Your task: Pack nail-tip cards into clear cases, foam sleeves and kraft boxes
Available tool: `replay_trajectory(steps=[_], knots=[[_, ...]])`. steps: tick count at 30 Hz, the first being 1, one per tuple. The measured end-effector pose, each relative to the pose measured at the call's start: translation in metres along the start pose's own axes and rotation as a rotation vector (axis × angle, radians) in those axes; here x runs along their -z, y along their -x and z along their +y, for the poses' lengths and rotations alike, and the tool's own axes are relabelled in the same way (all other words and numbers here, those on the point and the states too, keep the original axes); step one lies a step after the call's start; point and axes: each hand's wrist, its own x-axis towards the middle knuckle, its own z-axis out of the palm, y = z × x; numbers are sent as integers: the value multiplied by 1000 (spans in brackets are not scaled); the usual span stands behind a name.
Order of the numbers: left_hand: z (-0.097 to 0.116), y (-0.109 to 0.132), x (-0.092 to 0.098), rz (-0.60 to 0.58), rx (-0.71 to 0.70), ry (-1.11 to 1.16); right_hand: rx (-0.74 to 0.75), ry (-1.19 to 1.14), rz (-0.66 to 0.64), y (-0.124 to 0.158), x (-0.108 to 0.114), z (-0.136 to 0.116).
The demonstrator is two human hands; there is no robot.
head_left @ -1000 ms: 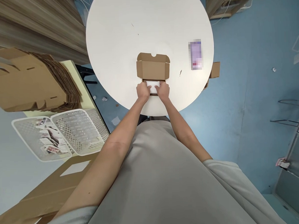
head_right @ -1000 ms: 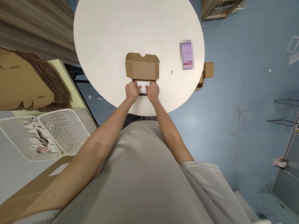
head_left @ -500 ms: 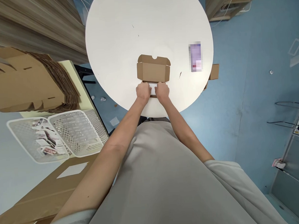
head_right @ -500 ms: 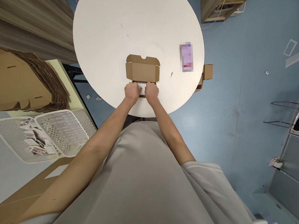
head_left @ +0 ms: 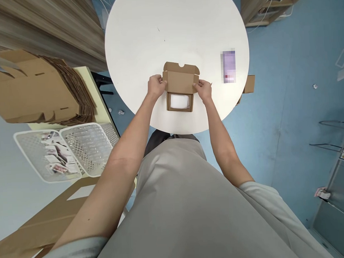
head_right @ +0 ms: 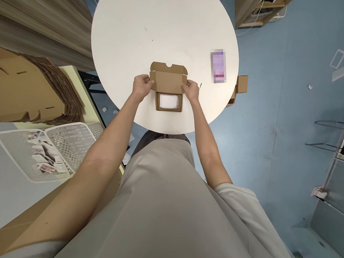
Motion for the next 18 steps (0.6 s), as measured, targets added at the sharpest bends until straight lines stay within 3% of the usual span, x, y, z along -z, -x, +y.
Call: replay_trajectory(steps=[5,9,18], knots=[[10,22,7,-76,16,101,-43,-88,-15,18,3,-14],[22,48,9,-59,-6,39,-9,-68,-33,46,9,-24],[48,132,19,-64,-35,-63,66,23,-26,131,2,-37]])
